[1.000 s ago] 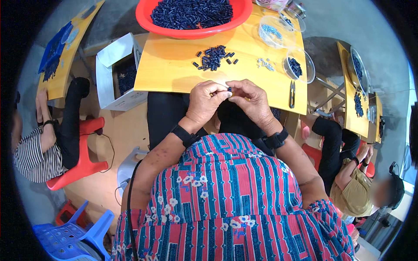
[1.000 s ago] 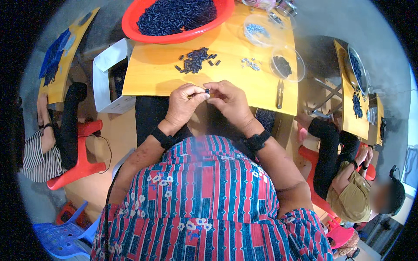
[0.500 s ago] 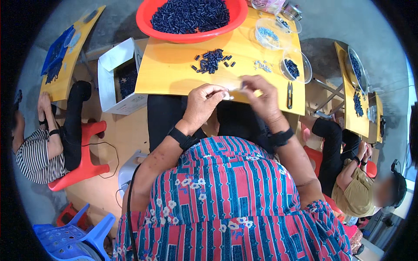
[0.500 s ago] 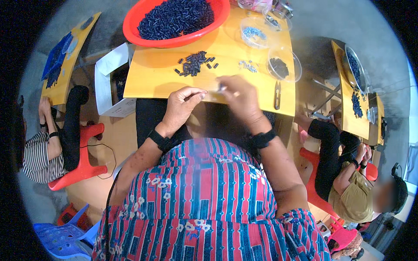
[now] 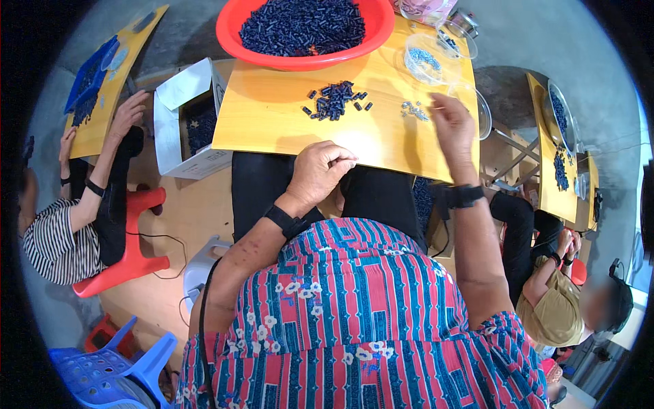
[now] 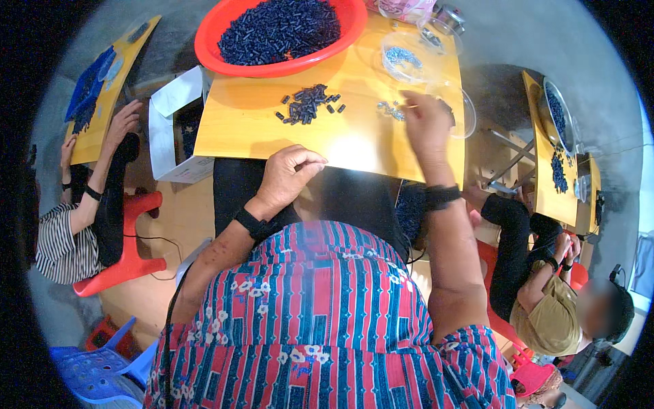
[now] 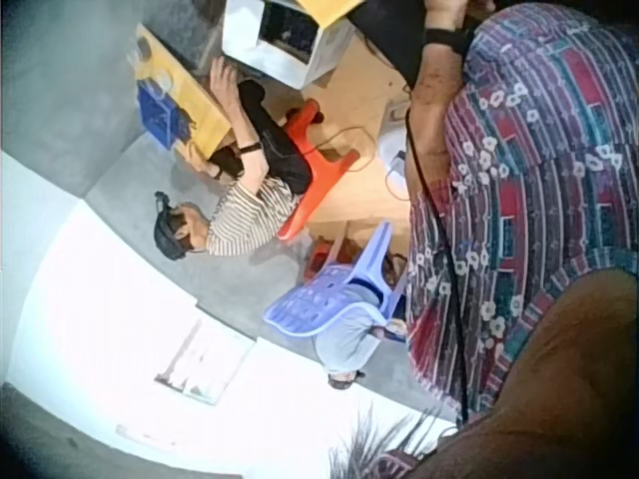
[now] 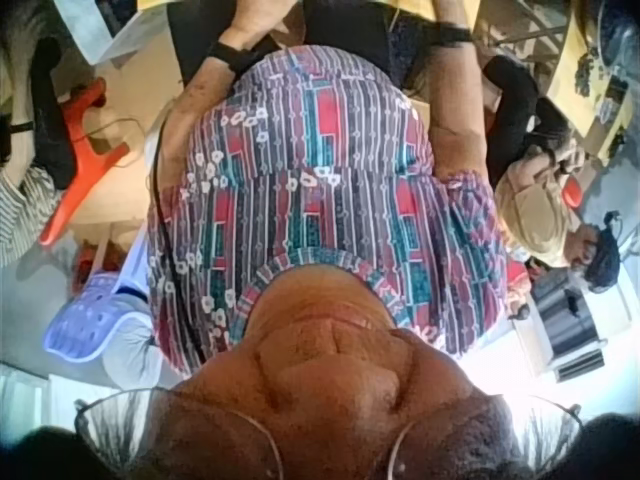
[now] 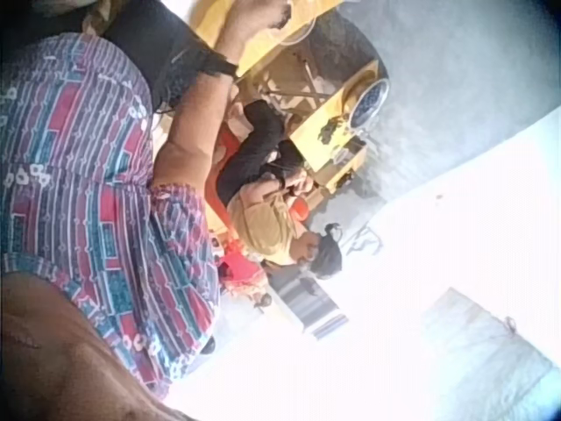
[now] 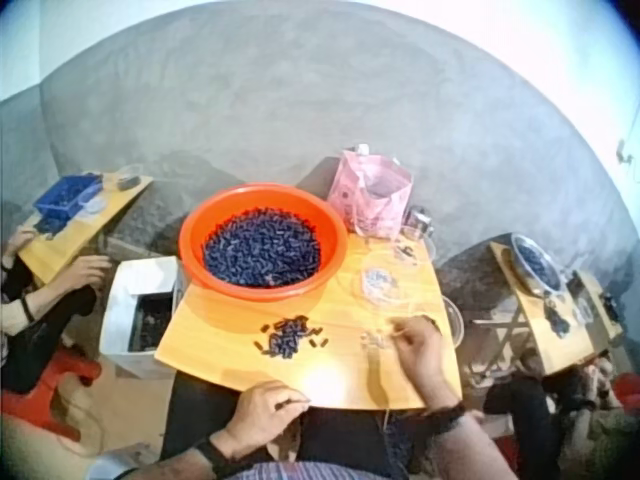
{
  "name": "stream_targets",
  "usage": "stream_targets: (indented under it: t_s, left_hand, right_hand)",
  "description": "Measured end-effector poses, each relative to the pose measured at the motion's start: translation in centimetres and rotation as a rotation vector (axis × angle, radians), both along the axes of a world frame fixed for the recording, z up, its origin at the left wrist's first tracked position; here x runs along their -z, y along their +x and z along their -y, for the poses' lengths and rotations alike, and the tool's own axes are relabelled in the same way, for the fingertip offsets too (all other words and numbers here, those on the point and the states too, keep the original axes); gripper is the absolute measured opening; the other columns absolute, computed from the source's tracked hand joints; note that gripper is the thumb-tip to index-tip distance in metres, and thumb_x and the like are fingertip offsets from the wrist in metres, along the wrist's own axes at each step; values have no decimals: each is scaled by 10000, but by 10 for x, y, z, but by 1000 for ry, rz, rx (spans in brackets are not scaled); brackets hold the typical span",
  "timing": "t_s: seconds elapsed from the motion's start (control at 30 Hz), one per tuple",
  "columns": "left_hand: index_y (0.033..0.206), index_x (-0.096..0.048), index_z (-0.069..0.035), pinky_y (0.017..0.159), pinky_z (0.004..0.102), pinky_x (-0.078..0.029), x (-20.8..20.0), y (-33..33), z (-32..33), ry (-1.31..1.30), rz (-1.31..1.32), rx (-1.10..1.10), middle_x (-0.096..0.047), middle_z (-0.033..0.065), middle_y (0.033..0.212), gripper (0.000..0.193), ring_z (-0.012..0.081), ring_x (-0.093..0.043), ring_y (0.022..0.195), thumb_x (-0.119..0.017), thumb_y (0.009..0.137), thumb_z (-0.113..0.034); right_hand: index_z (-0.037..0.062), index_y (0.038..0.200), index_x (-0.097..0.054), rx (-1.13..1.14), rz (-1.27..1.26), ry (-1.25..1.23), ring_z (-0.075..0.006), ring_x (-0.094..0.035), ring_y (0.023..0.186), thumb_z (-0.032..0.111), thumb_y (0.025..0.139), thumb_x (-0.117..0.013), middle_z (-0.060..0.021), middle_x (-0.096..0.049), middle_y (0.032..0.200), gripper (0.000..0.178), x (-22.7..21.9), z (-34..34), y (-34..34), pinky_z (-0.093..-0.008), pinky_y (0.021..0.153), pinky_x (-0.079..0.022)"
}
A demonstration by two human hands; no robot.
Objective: The person picks up a blue plastic piece and a metal pin by hand, inserts the pin into the piece, and then uses shears to trim the end of the pin before placing the assembled component onto the table.
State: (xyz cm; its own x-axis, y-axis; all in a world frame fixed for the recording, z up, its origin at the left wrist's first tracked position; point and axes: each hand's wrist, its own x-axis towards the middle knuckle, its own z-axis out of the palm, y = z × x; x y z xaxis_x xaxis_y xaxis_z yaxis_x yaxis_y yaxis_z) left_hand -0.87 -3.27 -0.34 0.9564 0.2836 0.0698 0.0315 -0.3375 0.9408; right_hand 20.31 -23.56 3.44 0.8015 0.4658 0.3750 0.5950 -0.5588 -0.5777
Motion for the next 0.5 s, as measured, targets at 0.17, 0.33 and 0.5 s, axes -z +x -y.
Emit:
stream_targets:
  t_s: [0.17, 0.33, 0.5]
  left_hand:
    - [890, -738, -30, 694, 273, -502, -1, -2, -2, 58, 13, 16, -674, 75, 799, 90, 149, -637, 744, -696, 845, -97]
    - [890, -736, -31, 704, 286, -508, -2, 0, 0, 43, 54, 26, -680, 78, 810, 89, 173, -647, 754, -694, 840, -93]
    - [888, -734, -33, 713, 288, -513, -1, -1, 1, 40, 72, 19, -686, 83, 820, 86, 180, -656, 765, -691, 838, -89]
  right_hand:
    - [97, 1084, -703, -206, 7, -123, -278, -665, 794, -22, 804, -647, -125, -651, 953, 309, 4, -65, -43, -336, 713, -540]
    - [114, 1035, -713, -246, 88, -292, -330, -663, 829, 39, 820, -648, -115, -658, 976, 236, 9, -76, -41, -412, 744, -537]
    - [88, 919, -681, -240, 52, -343, -346, -650, 818, 67, 829, -644, -109, -640, 944, 99, 13, -73, -44, -426, 736, -533]
